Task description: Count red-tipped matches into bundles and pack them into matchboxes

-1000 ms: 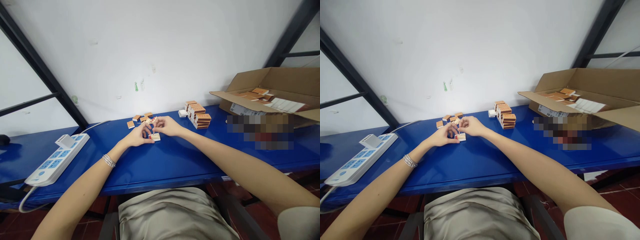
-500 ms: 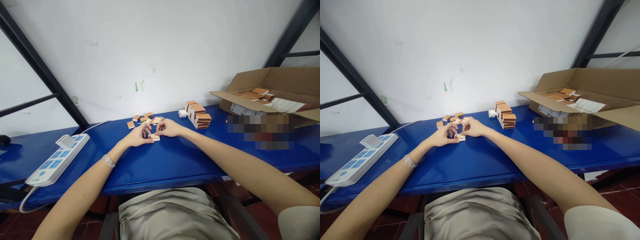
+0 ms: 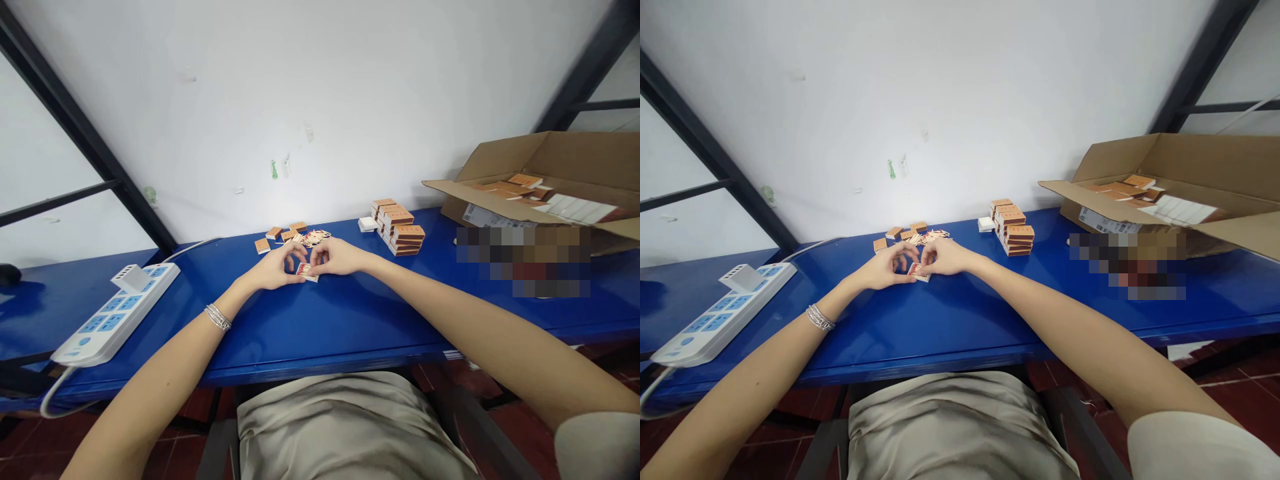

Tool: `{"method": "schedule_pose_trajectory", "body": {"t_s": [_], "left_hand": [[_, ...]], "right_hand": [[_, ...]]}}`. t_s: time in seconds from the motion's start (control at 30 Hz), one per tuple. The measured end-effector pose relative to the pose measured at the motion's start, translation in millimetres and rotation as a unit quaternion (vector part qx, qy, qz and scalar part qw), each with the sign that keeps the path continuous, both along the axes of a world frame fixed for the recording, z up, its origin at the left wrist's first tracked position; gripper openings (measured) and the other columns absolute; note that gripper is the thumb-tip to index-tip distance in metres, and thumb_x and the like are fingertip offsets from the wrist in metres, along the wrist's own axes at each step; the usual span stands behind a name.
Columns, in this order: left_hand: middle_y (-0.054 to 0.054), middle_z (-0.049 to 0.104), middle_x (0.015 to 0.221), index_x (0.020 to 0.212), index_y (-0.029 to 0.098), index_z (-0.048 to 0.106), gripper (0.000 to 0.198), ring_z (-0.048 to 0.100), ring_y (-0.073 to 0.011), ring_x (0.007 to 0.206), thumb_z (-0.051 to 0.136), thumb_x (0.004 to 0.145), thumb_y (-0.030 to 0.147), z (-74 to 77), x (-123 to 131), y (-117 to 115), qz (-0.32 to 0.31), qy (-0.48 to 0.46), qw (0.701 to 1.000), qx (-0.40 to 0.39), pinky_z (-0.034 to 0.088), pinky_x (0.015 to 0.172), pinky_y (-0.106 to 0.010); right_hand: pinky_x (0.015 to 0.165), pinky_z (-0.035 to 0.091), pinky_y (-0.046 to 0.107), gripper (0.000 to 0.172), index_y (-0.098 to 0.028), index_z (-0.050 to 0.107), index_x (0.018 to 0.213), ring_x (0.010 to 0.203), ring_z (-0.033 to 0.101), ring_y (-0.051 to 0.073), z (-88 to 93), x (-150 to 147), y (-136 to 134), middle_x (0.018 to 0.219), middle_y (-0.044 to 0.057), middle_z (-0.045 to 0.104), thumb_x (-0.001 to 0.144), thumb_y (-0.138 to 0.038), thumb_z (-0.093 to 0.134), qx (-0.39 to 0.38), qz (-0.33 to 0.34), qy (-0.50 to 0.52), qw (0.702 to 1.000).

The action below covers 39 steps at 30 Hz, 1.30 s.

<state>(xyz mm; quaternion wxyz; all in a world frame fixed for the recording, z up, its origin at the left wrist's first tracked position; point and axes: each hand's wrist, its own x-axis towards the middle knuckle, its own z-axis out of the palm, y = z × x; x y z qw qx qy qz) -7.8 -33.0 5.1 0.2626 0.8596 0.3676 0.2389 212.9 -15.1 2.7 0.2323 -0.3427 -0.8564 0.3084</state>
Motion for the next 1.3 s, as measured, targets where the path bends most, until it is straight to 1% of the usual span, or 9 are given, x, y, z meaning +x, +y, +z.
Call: {"method": "schedule_pose_trajectory", "body": {"t_s": [0.17, 0.33, 0.43, 0.57, 0.7, 0.83, 0.93, 1.17, 1.3], "left_hand": [[-0.004, 0.066, 0.108, 0.117, 0.020, 0.055, 0.051, 0.057, -0.0114, 0.072, 0.076, 0.071, 0.025, 3.8, -2, -1, -0.042, 0.020, 0.999, -0.014, 0.044, 0.063, -0.027], [-0.006, 0.065, 0.110, 0.125, 0.022, 0.055, 0.053, 0.061, -0.0166, 0.084, 0.069, 0.073, 0.022, 8.0, -6, -1, -0.054, 0.058, 0.997, -0.015, 0.047, 0.065, -0.028], [-0.009, 0.060, 0.125, 0.124, 0.021, 0.057, 0.051, 0.059, -0.0209, 0.095, 0.064, 0.073, 0.020, 9.1, -16, 6, 0.018, 0.094, 0.994, 0.049, 0.050, 0.076, -0.034], [-0.011, 0.059, 0.117, 0.120, 0.019, 0.061, 0.047, 0.051, -0.0310, 0.118, 0.063, 0.074, 0.027, 4.2, -38, 25, 0.207, 0.181, 0.949, 0.153, 0.040, 0.104, -0.049], [-0.015, 0.054, 0.133, 0.134, 0.017, 0.052, 0.065, 0.044, -0.0357, 0.128, 0.065, 0.074, 0.036, -4.1, -56, 41, 0.279, 0.227, 0.925, 0.123, 0.036, 0.108, -0.052], [-0.017, 0.056, 0.135, 0.132, 0.016, 0.053, 0.061, 0.048, -0.0357, 0.125, 0.064, 0.077, 0.040, -9.7, -62, 49, 0.277, 0.206, 0.934, 0.093, 0.035, 0.108, -0.053], [-0.017, 0.057, 0.132, 0.125, 0.017, 0.056, 0.055, 0.050, -0.0346, 0.123, 0.067, 0.074, 0.036, -10.4, -61, 49, 0.286, 0.168, 0.939, 0.090, 0.038, 0.105, -0.052], [-0.013, 0.058, 0.127, 0.126, 0.017, 0.056, 0.065, 0.061, -0.0242, 0.102, 0.073, 0.063, 0.025, 0.9, -62, 40, 0.193, 0.065, 0.979, 0.024, 0.051, 0.087, -0.039], [-0.009, 0.066, 0.106, 0.117, 0.018, 0.062, 0.067, 0.062, -0.0228, 0.091, 0.083, 0.055, 0.030, 8.8, -68, 39, 0.207, 0.070, 0.976, -0.002, 0.051, 0.085, -0.040]], "right_hand": [[0.062, 0.038, 0.027, 0.036, -0.015, 0.070, 0.073, 0.064, 0.052, 0.012, 8.7, 3, -1, 0.070, 0.003, 0.066, 0.070, -0.051, 0.072, 0.009, -0.005, 0.029, 1.000], [0.061, 0.037, 0.026, 0.039, -0.015, 0.068, 0.075, 0.062, 0.051, 0.012, 12.6, 8, -1, 0.069, 0.002, 0.064, 0.072, -0.054, 0.069, 0.001, -0.025, 0.020, 0.999], [0.058, 0.036, 0.027, 0.043, -0.017, 0.062, 0.073, 0.059, 0.051, 0.012, 16.1, 10, -3, 0.066, 0.001, 0.063, 0.072, -0.059, 0.069, -0.031, -0.034, -0.038, 0.998], [0.056, 0.035, 0.027, 0.051, -0.019, 0.055, 0.075, 0.062, 0.052, 0.014, 19.8, 6, -14, 0.071, 0.001, 0.063, 0.063, -0.065, 0.075, -0.034, -0.041, -0.150, 0.987], [0.061, 0.039, 0.027, 0.056, -0.020, 0.051, 0.091, 0.077, 0.059, 0.019, 14.1, -9, -31, 0.094, 0.006, 0.067, 0.062, -0.060, 0.079, 0.015, -0.054, -0.186, 0.981], [0.068, 0.042, 0.028, 0.037, -0.021, 0.049, 0.100, 0.087, 0.061, 0.022, 6.4, -18, -38, 0.103, 0.009, 0.066, 0.075, -0.035, 0.072, 0.076, -0.006, -0.151, 0.986], [0.070, 0.044, 0.029, 0.039, -0.020, 0.049, 0.107, 0.086, 0.062, 0.021, 4.4, -16, -32, 0.105, 0.009, 0.067, 0.074, -0.022, 0.069, 0.076, 0.014, -0.140, 0.987], [0.069, 0.045, 0.029, 0.047, -0.018, 0.052, 0.113, 0.084, 0.063, 0.022, 4.0, 1, -8, 0.100, 0.009, 0.068, 0.070, -0.018, 0.072, 0.073, -0.038, -0.134, 0.988], [0.071, 0.045, 0.029, 0.044, -0.017, 0.055, 0.112, 0.085, 0.064, 0.021, 6.4, 5, -5, 0.103, 0.009, 0.067, 0.072, -0.019, 0.072, 0.076, -0.061, -0.142, 0.985]]}}
